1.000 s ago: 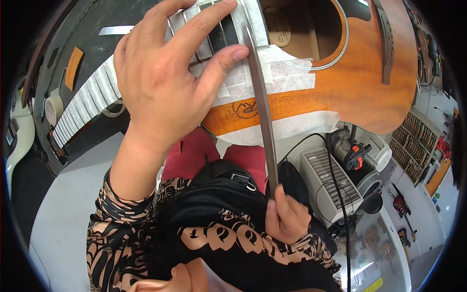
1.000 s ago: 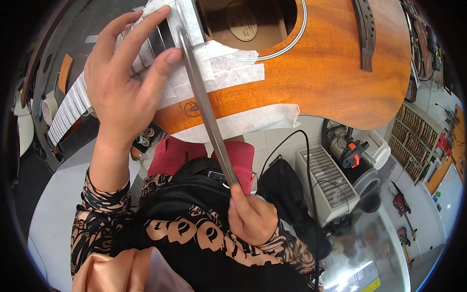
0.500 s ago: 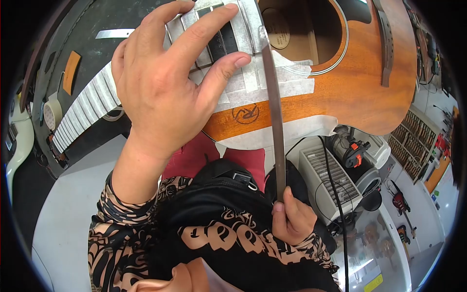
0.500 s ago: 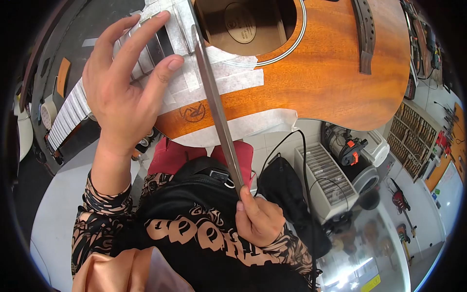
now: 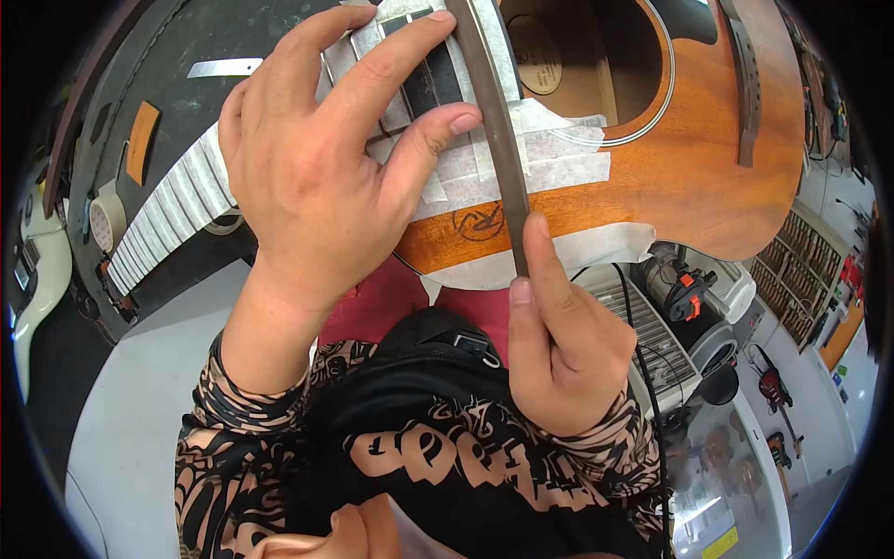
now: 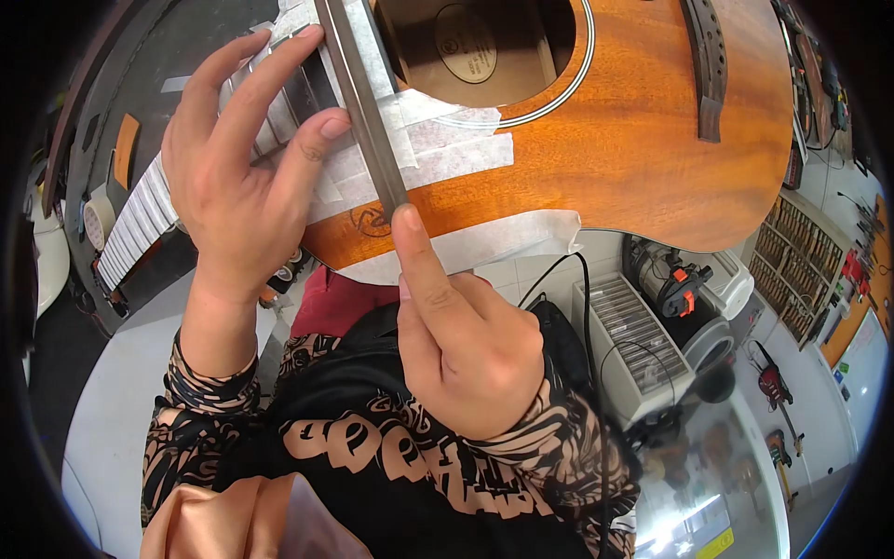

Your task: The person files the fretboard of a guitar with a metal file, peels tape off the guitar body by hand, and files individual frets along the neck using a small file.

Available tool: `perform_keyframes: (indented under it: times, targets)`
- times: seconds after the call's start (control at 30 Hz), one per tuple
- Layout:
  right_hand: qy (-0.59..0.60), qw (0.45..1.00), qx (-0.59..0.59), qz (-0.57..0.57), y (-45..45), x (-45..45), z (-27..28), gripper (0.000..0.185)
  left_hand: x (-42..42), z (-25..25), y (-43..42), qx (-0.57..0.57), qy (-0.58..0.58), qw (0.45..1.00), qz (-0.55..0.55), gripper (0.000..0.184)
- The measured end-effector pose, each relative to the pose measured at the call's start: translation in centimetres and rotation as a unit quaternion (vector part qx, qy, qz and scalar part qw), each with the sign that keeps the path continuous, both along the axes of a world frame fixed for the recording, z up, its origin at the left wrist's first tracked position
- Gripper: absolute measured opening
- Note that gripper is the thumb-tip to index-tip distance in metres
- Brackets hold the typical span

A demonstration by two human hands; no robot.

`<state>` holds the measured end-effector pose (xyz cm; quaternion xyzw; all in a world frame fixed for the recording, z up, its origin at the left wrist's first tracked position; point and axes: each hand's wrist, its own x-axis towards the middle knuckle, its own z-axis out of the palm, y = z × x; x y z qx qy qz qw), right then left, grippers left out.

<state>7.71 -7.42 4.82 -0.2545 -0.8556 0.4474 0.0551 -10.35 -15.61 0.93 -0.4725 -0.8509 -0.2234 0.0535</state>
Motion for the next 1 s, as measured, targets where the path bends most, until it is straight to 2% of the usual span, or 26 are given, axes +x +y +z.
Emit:
perform_keyframes:
  times: [0.07, 0.17, 0.2, 0.27, 0.37, 0.43, 0.47, 0.5, 0.57, 0.63, 0.67, 0.73, 0.8, 0.87, 0.97, 1.0]
  targets:
    - [-0.001, 1.000, 0.004, -0.001, -0.5, 1.7, 0.0, 0.054, 0.3, 0.0, 0.3, -0.031, -0.004, 0.999, 0.008, 0.046]
    - [-0.009, 1.000, -0.002, 0.000, -2.4, 7.2, 0.7, 0.054, -0.8, -3.1, -1.4, 0.070, -0.012, 0.997, 0.025, 0.045]
    - [-0.013, 1.000, -0.003, 0.000, -3.1, 9.1, 1.2, 0.054, -2.6, -4.5, -2.6, 0.048, 0.071, 0.996, -0.030, 0.045]
    - [-0.018, 1.000, -0.004, -0.001, -3.3, 9.2, 1.6, 0.054, -3.5, -4.6, -2.7, 0.025, 0.153, 0.984, -0.086, 0.044]
    - [-0.016, 1.000, 0.014, -0.014, -2.2, 5.5, 1.4, 0.056, -1.8, -3.1, -1.8, 0.003, 0.104, 0.992, -0.065, 0.044]
    - [-0.005, 1.000, 0.021, -0.012, -0.7, 1.3, 1.2, 0.057, -0.8, -2.1, -1.2, 0.033, 0.022, 0.999, -0.027, 0.045]
    - [-0.042, 0.999, 0.012, 0.008, -0.1, -0.1, 1.5, 0.052, -0.5, -1.8, -1.1, 0.042, -0.004, 0.999, -0.014, 0.045]
    - [-0.076, 0.997, 0.006, 0.027, 0.1, -0.8, 1.5, 0.048, -0.6, -1.8, -1.1, 0.043, 0.001, 0.999, -0.017, 0.045]
    - [-0.031, 0.999, 0.013, 0.000, -0.9, 1.4, 0.8, 0.053, -1.3, -3.0, -1.4, 0.041, 0.002, 0.999, -0.021, 0.045]
    - [-0.003, 0.999, 0.028, -0.023, -2.9, 5.7, 0.3, 0.056, -2.2, -4.8, -2.0, 0.076, 0.054, 0.995, -0.045, 0.045]
    - [0.000, 0.999, 0.032, -0.027, -3.6, 7.4, 0.7, 0.055, -2.2, -4.9, -2.0, 0.089, 0.071, 0.992, -0.052, 0.045]
    - [-0.001, 0.999, 0.035, -0.022, -4.2, 8.5, 1.4, 0.053, -1.2, -2.4, -1.2, 0.052, 0.019, 0.998, -0.040, 0.045]
    - [-0.006, 0.998, 0.053, -0.013, -3.8, 8.1, 1.1, 0.055, -1.0, -2.0, -1.1, 0.034, 0.014, 0.999, -0.032, 0.046]
    - [-0.008, 0.999, 0.021, -0.023, -2.2, 4.1, 0.7, 0.056, -0.7, -2.0, -1.0, 0.027, 0.026, 0.999, -0.030, 0.046]
    - [-0.030, 0.999, 0.004, -0.010, -0.5, -0.3, 0.6, 0.057, -1.6, -2.7, -1.7, 0.034, -0.018, 0.999, -0.014, 0.046]
    - [-0.026, 1.000, 0.010, -0.015, -0.9, 0.4, 0.4, 0.055, -2.9, -3.6, -2.3, 0.018, 0.062, 0.997, -0.049, 0.046]
